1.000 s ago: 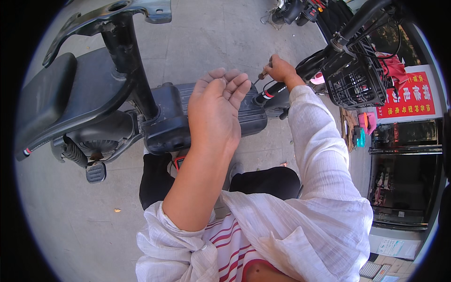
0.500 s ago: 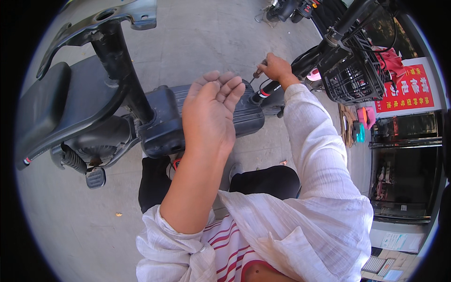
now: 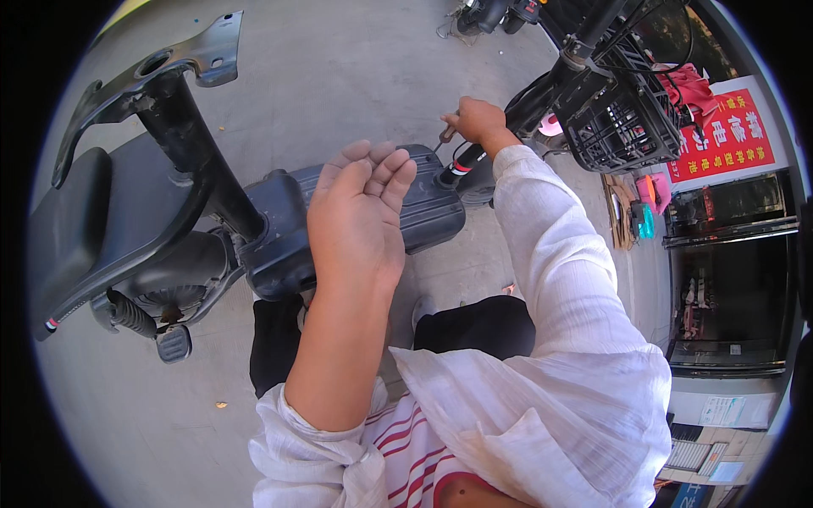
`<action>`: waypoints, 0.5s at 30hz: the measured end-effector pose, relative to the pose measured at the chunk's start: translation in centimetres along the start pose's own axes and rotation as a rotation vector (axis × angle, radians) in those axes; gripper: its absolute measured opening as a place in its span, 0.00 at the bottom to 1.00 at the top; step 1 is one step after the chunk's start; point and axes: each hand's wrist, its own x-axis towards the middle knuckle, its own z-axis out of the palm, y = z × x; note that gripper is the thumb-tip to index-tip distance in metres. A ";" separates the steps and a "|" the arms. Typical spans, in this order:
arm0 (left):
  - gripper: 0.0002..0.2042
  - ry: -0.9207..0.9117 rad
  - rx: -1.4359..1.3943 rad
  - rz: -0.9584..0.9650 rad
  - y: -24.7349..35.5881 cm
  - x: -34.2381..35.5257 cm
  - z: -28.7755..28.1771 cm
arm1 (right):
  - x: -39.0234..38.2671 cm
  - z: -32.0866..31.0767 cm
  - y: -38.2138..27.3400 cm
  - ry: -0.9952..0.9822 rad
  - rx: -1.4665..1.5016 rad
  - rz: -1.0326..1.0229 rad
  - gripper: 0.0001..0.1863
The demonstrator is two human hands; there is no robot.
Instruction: The person uses a screwdriver to loosen and tighten screws on the frame of an electric scooter. They repeatedly adjust the seat post and handlebar stem area, checking fit and alignment while working outdoors on a paved surface.
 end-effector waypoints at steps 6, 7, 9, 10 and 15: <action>0.09 -0.031 -0.008 -0.026 -0.6 0.2 0.2 | 1.7 1.9 2.7 0.015 0.101 -0.002 0.24; 0.09 -0.019 -0.008 -0.015 -0.4 0.3 -0.2 | 1.2 1.3 1.2 0.003 0.068 -0.007 0.24; 0.09 -0.019 -0.006 -0.011 -0.3 0.2 -0.3 | 0.3 0.0 0.2 -0.035 0.019 0.022 0.24; 0.09 -0.022 -0.006 -0.011 -0.3 0.2 -0.2 | 0.1 -0.4 0.1 -0.066 0.007 0.044 0.24; 0.08 -0.029 -0.012 -0.018 -0.4 0.1 -0.1 | -0.1 0.2 0.7 -0.003 0.074 0.032 0.23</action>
